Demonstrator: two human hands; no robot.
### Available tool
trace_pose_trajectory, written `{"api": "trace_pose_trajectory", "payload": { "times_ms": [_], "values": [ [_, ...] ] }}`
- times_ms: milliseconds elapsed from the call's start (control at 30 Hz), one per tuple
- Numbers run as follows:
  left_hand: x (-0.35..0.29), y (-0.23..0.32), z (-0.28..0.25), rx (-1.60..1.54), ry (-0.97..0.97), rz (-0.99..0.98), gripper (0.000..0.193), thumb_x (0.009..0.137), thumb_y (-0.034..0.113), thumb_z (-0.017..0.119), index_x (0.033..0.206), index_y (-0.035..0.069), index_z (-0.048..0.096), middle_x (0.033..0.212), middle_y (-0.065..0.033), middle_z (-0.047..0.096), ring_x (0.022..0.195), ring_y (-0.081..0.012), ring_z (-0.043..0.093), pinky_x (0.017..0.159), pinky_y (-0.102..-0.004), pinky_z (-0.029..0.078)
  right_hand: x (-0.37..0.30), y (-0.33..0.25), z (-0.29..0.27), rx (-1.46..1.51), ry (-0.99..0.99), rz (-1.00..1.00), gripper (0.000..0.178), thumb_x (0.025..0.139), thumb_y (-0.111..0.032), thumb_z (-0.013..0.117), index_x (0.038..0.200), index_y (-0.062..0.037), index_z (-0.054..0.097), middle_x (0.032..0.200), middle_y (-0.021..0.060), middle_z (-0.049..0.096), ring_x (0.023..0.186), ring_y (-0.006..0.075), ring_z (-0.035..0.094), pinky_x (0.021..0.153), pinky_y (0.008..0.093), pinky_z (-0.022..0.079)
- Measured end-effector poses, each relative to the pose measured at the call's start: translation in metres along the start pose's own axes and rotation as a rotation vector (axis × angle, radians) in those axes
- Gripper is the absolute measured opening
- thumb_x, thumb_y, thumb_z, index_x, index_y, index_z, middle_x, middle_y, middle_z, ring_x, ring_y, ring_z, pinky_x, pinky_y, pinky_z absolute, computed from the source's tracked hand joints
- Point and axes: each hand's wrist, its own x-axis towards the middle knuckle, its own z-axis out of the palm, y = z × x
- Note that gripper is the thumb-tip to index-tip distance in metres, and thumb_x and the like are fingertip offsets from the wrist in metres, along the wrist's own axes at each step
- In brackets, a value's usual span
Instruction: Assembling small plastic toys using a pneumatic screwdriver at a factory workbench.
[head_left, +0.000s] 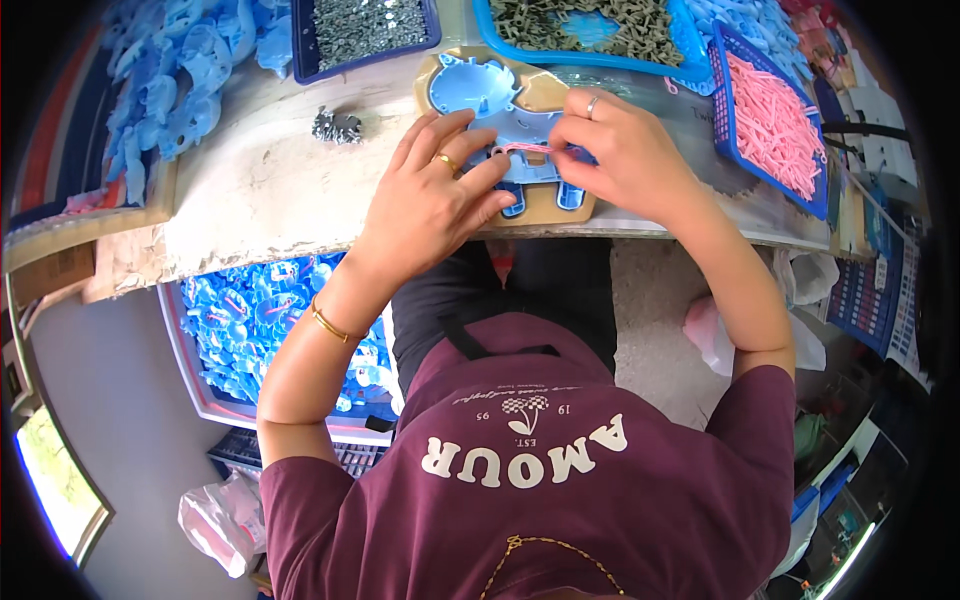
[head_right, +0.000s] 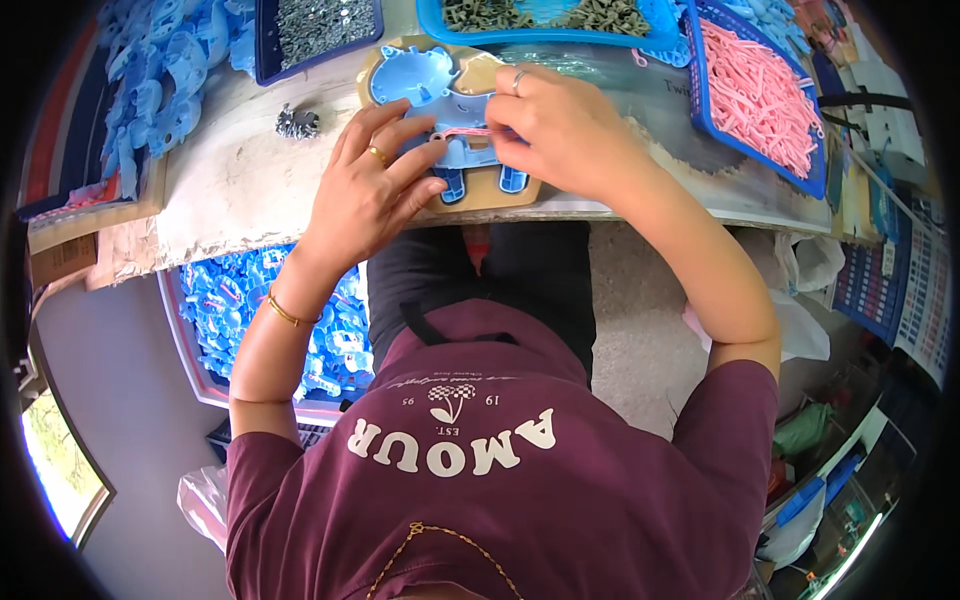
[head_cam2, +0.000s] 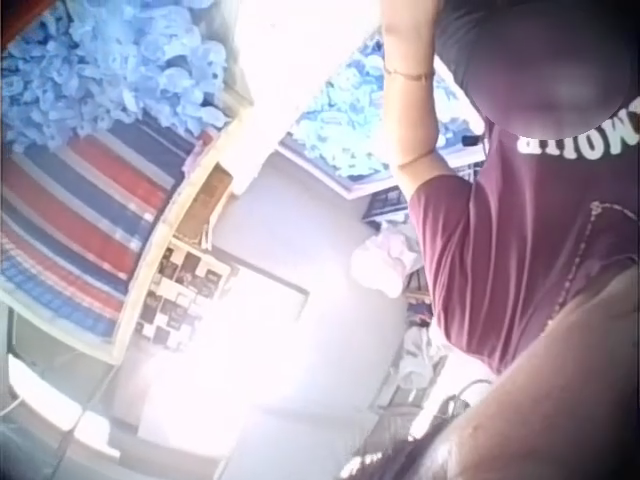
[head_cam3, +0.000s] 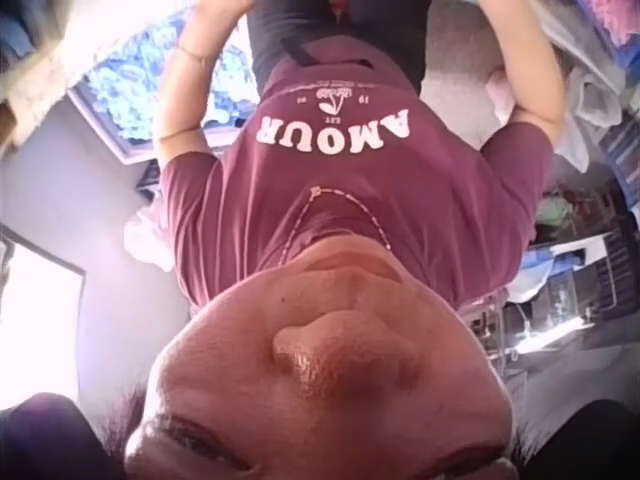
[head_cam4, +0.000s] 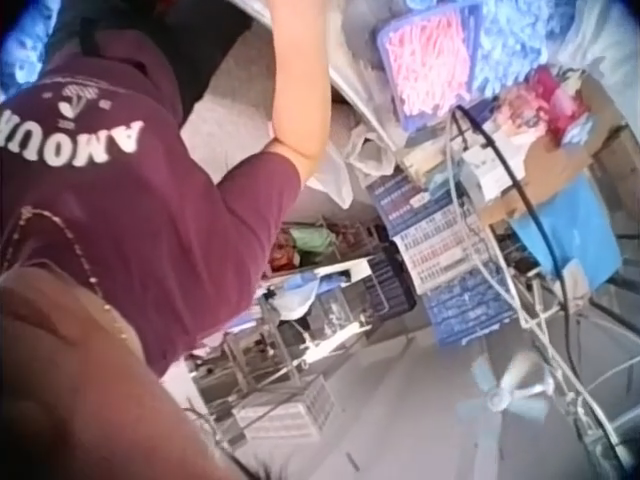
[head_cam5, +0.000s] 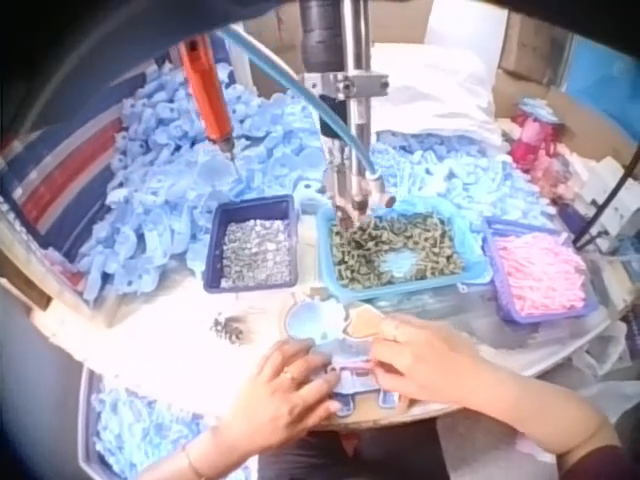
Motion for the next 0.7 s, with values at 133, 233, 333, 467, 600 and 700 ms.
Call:
{"api": "trace_pose_trajectory", "payload": {
  "times_ms": [133, 233, 333, 467, 600, 700],
  "values": [
    [0.002, 0.000, 0.001, 0.011, -0.010, -0.019, 0.030, 0.091, 0.035, 0.070, 0.109, 0.012, 0.069, 0.123, -0.0077, 0.062, 0.127, -0.0316, 0.052, 0.112, -0.0484, 0.039, 0.000, 0.005, 0.003, -0.028, 0.097, -0.020, 0.009, 0.079, -0.010, 0.074, 0.083, -0.0080, 0.066, 0.085, 0.0046, 0.058, 0.083, 0.0243, 0.063, 0.068, 0.0364, 0.051],
    [0.005, 0.000, 0.001, 0.013, -0.009, -0.019, 0.030, 0.091, 0.035, 0.070, 0.110, 0.012, 0.069, 0.122, -0.0080, 0.063, 0.126, -0.0318, 0.052, 0.111, -0.0482, 0.039, 0.000, 0.007, 0.004, -0.030, 0.121, -0.011, 0.009, 0.079, -0.010, 0.074, 0.081, -0.0082, 0.066, 0.083, 0.0043, 0.058, 0.081, 0.0245, 0.063, 0.067, 0.0366, 0.051],
    [0.005, 0.000, 0.000, 0.020, -0.004, -0.018, 0.031, 0.091, 0.035, 0.070, 0.110, 0.011, 0.069, 0.122, -0.0084, 0.063, 0.126, -0.0321, 0.052, 0.110, -0.0483, 0.039, 0.001, 0.008, 0.002, -0.045, 0.088, -0.031, 0.009, 0.079, -0.011, 0.075, 0.080, -0.0079, 0.066, 0.083, 0.0046, 0.058, 0.080, 0.0253, 0.063, 0.067, 0.0377, 0.051],
    [0.004, -0.001, -0.001, 0.028, 0.030, -0.010, 0.031, 0.089, 0.034, 0.071, 0.109, 0.010, 0.068, 0.121, -0.0095, 0.062, 0.124, -0.0335, 0.053, 0.108, -0.0485, 0.041, 0.013, 0.006, -0.006, -0.046, -0.132, 0.067, 0.012, 0.079, -0.013, 0.076, 0.086, -0.0069, 0.068, 0.085, 0.0052, 0.061, 0.081, 0.0260, 0.064, 0.070, 0.0391, 0.051],
    [0.004, 0.001, 0.000, -0.050, 0.043, 0.014, 0.032, 0.088, 0.031, 0.071, 0.106, 0.006, 0.067, 0.116, -0.0115, 0.063, 0.122, -0.0350, 0.053, 0.106, -0.0481, 0.043, 0.058, -0.022, -0.018, 0.224, 0.176, 0.029, 0.030, 0.084, -0.018, 0.077, 0.111, -0.0070, 0.068, 0.095, 0.0081, 0.066, 0.087, 0.0255, 0.066, 0.076, 0.0355, 0.052],
    [0.005, 0.001, -0.006, -0.034, 0.099, 0.006, 0.027, 0.088, 0.025, 0.072, 0.106, 0.005, 0.067, 0.114, -0.0119, 0.064, 0.117, -0.0335, 0.056, 0.101, -0.0450, 0.046, 0.129, -0.048, -0.032, 0.385, 0.484, -0.152, 0.037, 0.088, -0.020, 0.075, 0.123, -0.0088, 0.065, 0.114, 0.0108, 0.067, 0.101, 0.0283, 0.065, 0.087, 0.0344, 0.052]
  ]
}}
